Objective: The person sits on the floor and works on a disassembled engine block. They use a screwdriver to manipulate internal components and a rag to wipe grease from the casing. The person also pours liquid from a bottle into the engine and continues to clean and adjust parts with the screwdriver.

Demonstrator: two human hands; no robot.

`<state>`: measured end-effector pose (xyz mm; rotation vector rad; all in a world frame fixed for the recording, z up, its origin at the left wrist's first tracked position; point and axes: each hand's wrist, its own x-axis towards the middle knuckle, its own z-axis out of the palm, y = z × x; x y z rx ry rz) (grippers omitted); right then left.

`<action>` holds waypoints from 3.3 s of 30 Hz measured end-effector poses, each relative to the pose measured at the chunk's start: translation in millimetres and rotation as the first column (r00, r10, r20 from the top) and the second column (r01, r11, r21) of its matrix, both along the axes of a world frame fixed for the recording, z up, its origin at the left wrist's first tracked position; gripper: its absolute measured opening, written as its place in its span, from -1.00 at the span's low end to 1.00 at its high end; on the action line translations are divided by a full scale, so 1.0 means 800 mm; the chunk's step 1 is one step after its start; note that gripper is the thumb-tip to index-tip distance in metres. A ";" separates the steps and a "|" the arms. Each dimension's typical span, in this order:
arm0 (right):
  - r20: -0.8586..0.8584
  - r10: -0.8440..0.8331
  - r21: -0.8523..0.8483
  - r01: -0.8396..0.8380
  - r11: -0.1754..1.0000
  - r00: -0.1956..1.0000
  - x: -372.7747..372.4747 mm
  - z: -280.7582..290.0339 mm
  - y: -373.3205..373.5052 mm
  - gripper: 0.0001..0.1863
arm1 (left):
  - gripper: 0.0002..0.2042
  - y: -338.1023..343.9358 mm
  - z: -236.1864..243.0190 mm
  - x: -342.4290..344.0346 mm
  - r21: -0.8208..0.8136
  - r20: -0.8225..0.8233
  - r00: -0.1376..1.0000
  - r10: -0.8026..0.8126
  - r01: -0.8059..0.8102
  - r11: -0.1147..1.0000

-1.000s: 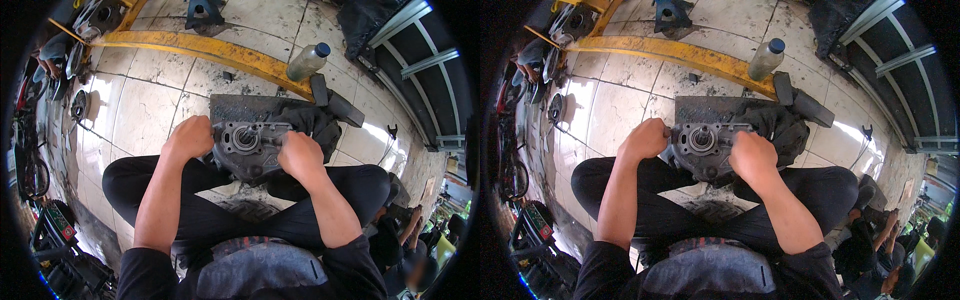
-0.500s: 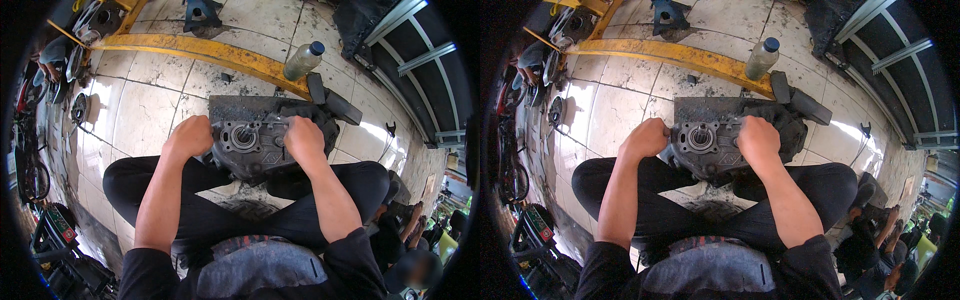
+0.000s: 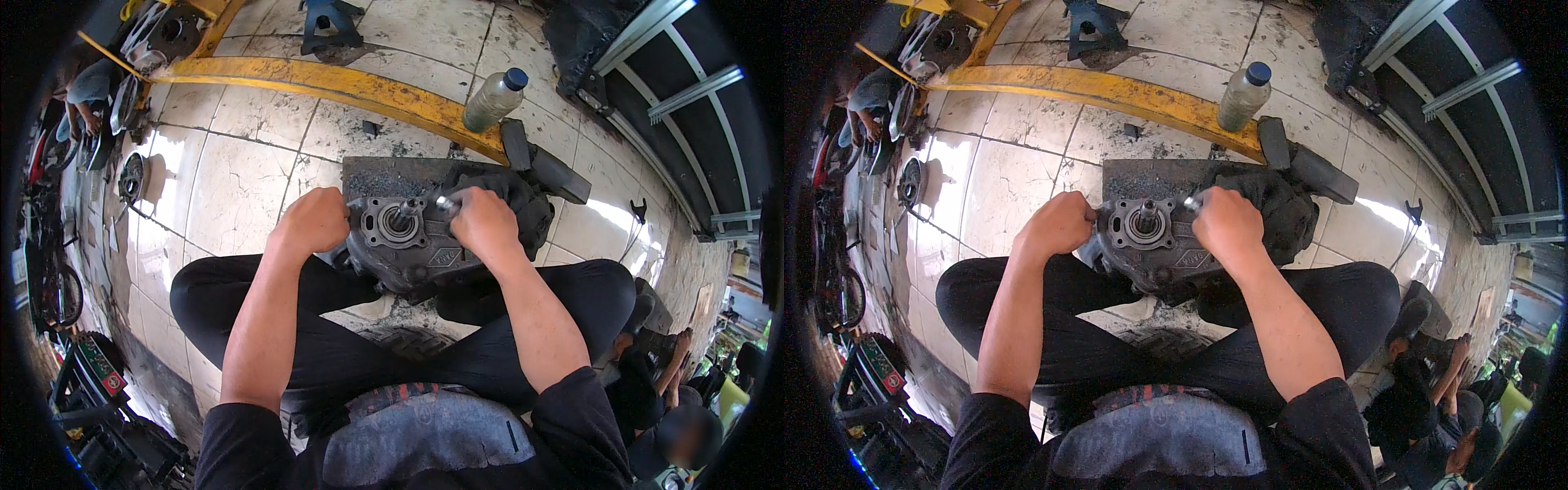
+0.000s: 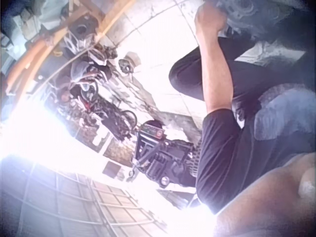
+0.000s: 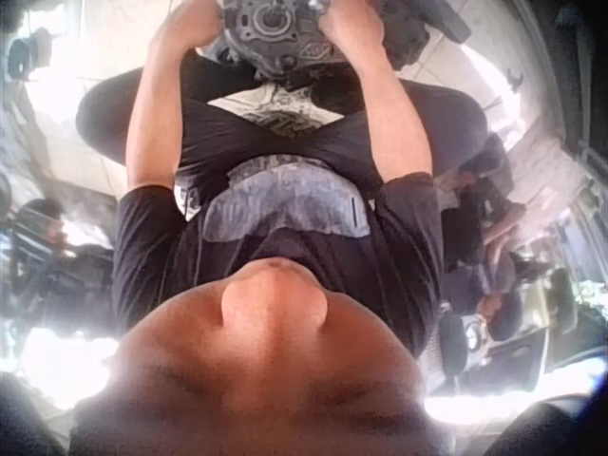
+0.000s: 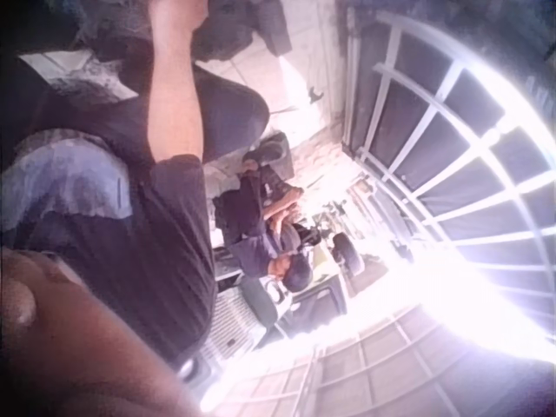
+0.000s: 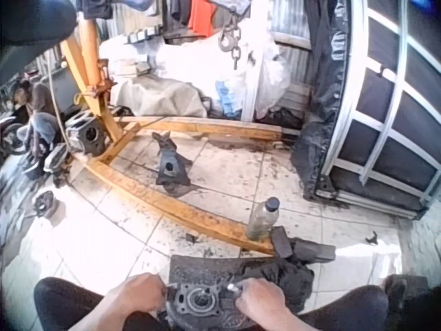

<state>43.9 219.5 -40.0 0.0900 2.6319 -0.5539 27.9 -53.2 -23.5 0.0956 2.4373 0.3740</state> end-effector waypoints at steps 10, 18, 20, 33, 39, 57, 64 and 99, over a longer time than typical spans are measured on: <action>-0.091 0.049 0.008 -0.049 0.999 0.995 -0.003 -0.001 0.008 -0.84 | -0.75 0.000 0.003 0.003 0.013 0.017 0.998 0.057 -0.058 0.998; 0.021 0.164 -0.063 -0.162 0.985 0.986 0.003 0.043 0.014 -0.78 | -0.78 0.006 0.008 0.003 -0.057 0.068 0.997 0.035 -0.031 0.998; -0.028 0.156 -0.050 -0.157 0.986 0.987 0.009 0.031 0.007 -0.76 | -0.78 0.008 0.009 0.002 -0.067 0.079 0.996 0.046 -0.040 0.997; 0.174 0.376 -0.166 -0.350 0.922 0.910 0.006 0.005 0.020 -0.68 | -0.71 0.006 0.004 0.011 -0.032 0.015 0.998 0.055 -0.054 0.998; 0.065 -0.181 0.109 0.173 0.979 0.981 -0.006 0.006 0.130 -0.57 | -0.73 -0.005 -0.015 0.012 0.031 -0.044 0.999 0.018 -0.016 0.999; -0.608 -0.396 -0.486 0.072 0.871 0.688 0.087 0.112 0.127 -0.80 | -0.50 0.024 0.053 0.055 0.395 -0.517 0.829 0.212 0.012 0.919; -0.767 -0.001 -0.440 -0.525 0.728 0.642 0.087 0.152 0.011 -0.65 | -0.31 0.073 0.088 0.080 0.543 -0.642 0.751 0.154 0.303 0.783; -0.378 -0.520 -0.660 0.170 0.731 0.766 0.016 -0.030 -0.024 -0.88 | -0.26 0.081 -0.041 0.054 0.570 -0.297 0.943 0.150 0.049 0.820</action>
